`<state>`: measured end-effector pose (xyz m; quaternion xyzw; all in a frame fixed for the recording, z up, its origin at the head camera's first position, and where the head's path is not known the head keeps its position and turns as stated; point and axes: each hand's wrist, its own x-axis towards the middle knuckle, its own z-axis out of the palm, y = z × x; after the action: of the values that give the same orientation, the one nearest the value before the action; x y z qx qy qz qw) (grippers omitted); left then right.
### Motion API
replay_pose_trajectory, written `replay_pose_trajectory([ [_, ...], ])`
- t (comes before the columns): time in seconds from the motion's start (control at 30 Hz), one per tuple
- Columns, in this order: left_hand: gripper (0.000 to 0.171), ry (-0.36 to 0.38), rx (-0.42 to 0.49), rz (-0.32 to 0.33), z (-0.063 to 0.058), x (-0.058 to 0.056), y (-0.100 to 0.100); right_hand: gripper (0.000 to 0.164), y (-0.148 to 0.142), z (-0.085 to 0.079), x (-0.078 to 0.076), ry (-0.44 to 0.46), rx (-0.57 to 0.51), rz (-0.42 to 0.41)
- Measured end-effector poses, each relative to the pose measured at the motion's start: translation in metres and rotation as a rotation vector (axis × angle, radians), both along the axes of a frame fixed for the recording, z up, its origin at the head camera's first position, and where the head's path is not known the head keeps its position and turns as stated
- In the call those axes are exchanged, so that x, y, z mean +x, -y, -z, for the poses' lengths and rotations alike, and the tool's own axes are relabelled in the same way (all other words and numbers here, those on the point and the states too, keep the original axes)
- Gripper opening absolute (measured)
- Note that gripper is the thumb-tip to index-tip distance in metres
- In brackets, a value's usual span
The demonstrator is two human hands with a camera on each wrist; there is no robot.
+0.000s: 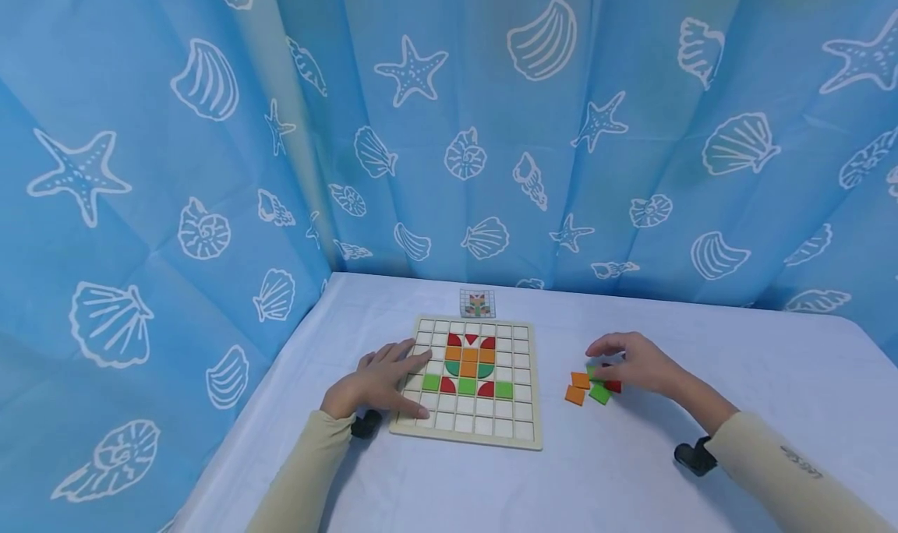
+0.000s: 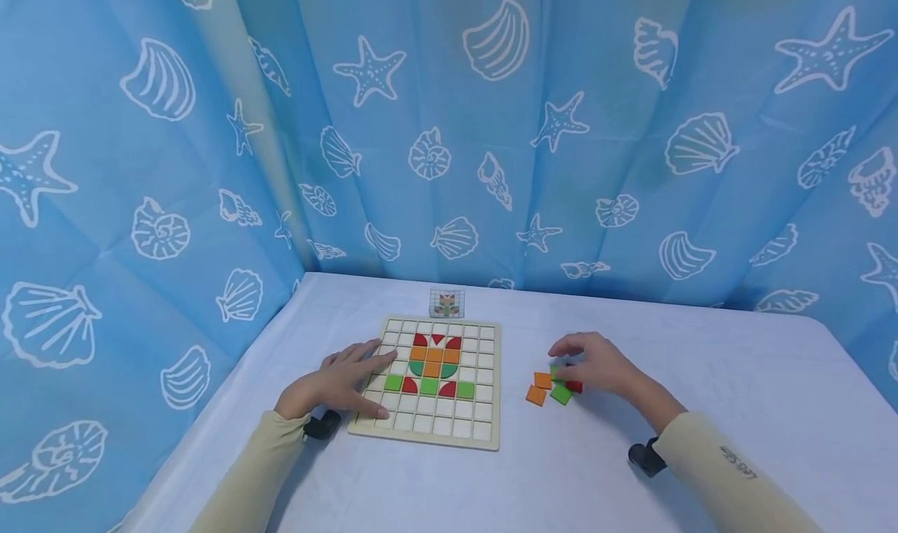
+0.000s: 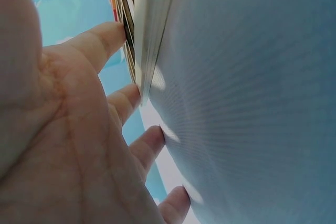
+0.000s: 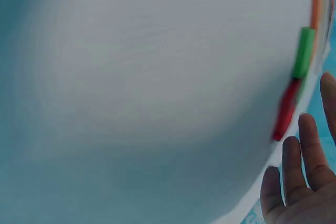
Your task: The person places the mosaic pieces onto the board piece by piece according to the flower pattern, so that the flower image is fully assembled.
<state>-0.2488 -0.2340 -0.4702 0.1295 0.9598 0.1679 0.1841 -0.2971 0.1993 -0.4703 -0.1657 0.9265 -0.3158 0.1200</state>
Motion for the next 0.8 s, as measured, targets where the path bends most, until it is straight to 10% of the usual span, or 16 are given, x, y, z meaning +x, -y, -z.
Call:
replay_pose_trajectory([
  [0.8,0.102,0.013,-0.007,-0.004,0.0,0.001,0.001,0.028,0.013,0.003,-0.025,0.06,0.161,0.04],
])
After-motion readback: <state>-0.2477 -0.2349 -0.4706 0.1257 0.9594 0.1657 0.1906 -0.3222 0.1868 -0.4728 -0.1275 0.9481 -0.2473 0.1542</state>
